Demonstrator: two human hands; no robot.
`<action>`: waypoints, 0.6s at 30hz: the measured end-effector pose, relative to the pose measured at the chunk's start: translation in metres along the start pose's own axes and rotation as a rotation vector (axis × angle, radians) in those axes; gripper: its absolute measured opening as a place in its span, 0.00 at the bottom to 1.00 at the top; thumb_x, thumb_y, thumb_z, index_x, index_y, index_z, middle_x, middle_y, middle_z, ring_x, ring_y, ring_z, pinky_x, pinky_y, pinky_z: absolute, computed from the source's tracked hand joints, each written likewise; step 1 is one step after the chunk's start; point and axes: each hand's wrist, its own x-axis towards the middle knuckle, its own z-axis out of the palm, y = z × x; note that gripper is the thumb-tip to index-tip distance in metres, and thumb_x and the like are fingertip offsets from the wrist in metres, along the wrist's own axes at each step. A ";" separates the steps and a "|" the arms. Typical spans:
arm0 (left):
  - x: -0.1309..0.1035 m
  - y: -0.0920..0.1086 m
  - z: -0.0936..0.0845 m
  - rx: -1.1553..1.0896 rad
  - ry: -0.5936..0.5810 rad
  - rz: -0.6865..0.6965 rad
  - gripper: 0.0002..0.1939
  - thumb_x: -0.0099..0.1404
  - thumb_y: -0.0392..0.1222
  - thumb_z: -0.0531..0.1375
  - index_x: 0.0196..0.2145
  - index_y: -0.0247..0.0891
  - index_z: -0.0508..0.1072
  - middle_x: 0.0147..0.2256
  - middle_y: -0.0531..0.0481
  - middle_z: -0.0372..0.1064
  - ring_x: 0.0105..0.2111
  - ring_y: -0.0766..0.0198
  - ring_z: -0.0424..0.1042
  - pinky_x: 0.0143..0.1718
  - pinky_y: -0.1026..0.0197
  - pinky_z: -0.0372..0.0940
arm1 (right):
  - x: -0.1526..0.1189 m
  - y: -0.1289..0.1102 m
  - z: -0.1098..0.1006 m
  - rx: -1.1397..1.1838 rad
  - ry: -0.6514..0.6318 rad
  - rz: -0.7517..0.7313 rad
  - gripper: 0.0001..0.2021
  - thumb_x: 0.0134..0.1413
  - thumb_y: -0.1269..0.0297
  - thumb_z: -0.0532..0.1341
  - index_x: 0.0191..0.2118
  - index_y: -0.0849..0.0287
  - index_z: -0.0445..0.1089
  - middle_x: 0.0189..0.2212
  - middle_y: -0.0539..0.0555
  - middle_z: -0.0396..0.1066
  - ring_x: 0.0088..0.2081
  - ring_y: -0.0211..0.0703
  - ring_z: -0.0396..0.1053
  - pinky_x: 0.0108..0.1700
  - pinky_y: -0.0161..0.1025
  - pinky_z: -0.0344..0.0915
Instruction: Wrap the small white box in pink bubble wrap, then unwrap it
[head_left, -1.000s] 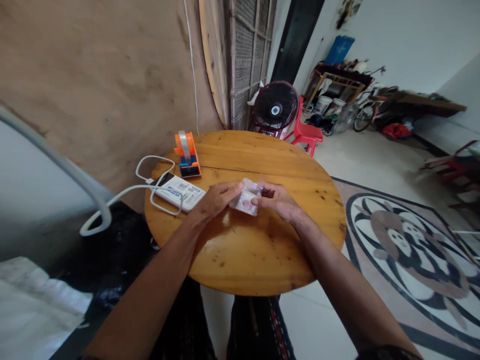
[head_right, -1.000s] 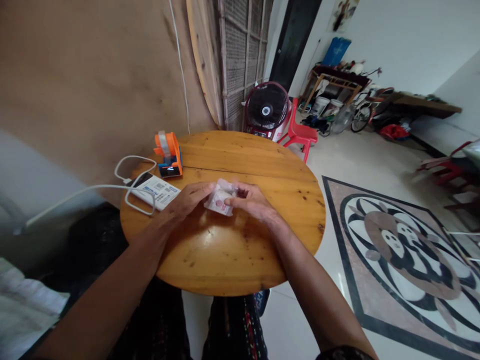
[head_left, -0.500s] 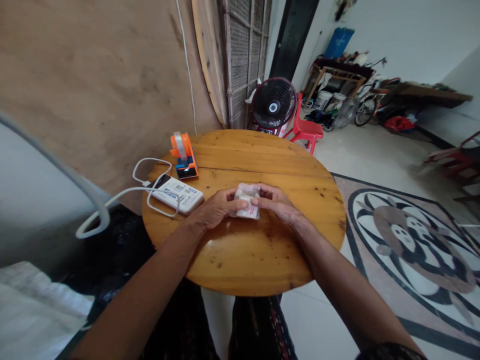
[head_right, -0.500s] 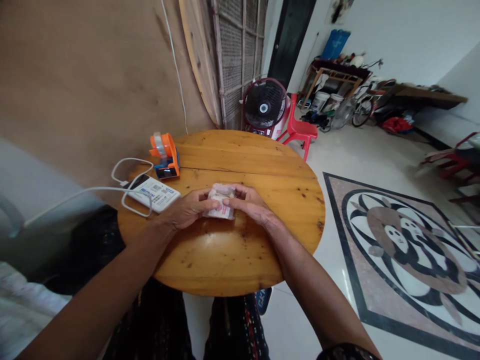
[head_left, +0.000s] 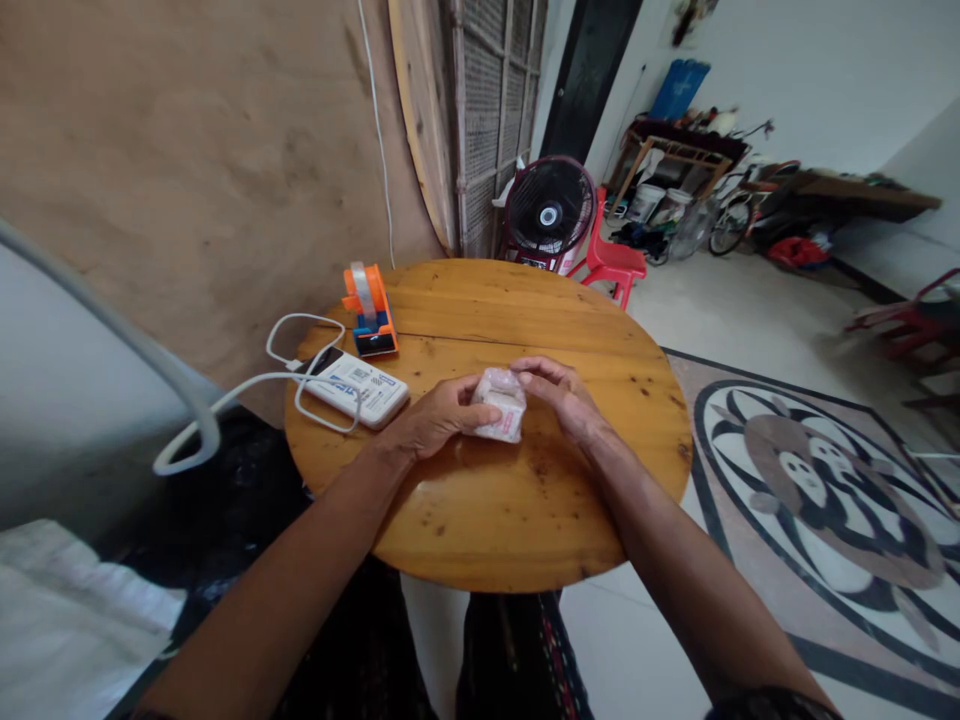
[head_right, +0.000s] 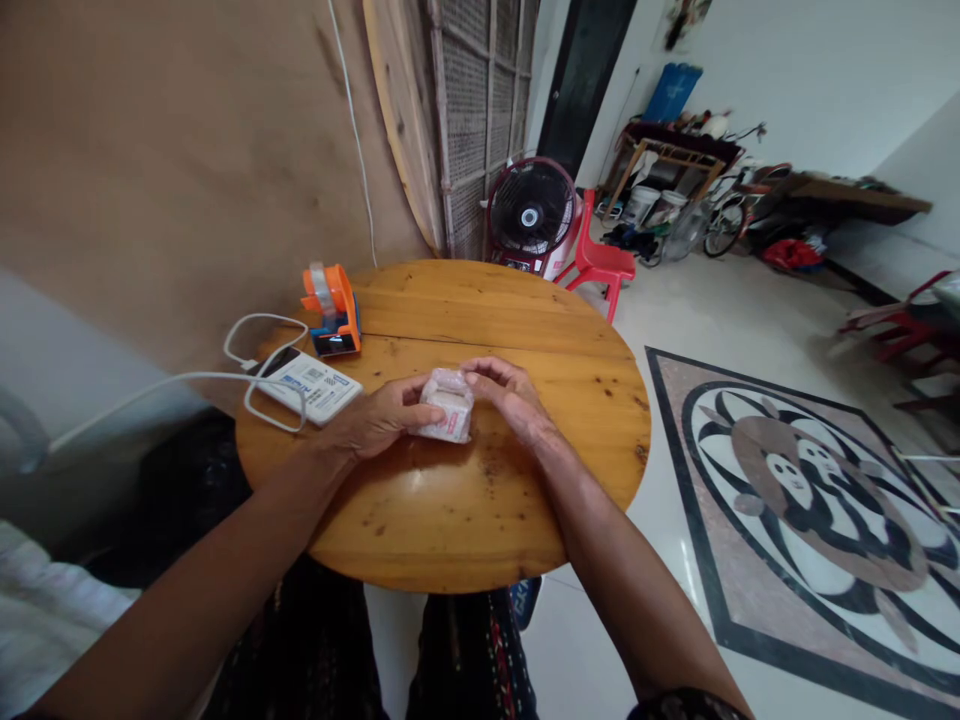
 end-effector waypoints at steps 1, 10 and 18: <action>0.000 0.000 0.001 0.011 -0.012 -0.003 0.24 0.52 0.38 0.68 0.48 0.35 0.73 0.43 0.46 0.74 0.39 0.62 0.73 0.43 0.61 0.66 | 0.000 0.000 -0.001 0.010 0.005 0.007 0.15 0.43 0.55 0.70 0.37 0.56 0.74 0.35 0.50 0.76 0.37 0.39 0.71 0.47 0.40 0.66; -0.001 0.003 0.001 0.123 -0.084 0.011 0.26 0.54 0.41 0.67 0.51 0.36 0.71 0.43 0.47 0.73 0.40 0.63 0.71 0.42 0.63 0.64 | 0.001 -0.003 0.001 -0.010 0.054 -0.041 0.11 0.44 0.53 0.69 0.28 0.56 0.76 0.26 0.47 0.74 0.30 0.37 0.67 0.40 0.37 0.65; 0.000 0.002 0.004 0.195 -0.029 0.000 0.26 0.53 0.42 0.67 0.50 0.35 0.71 0.43 0.46 0.74 0.40 0.60 0.72 0.43 0.60 0.65 | 0.000 -0.005 0.003 -0.031 0.090 -0.068 0.11 0.45 0.53 0.69 0.27 0.55 0.77 0.26 0.48 0.74 0.30 0.37 0.68 0.41 0.39 0.65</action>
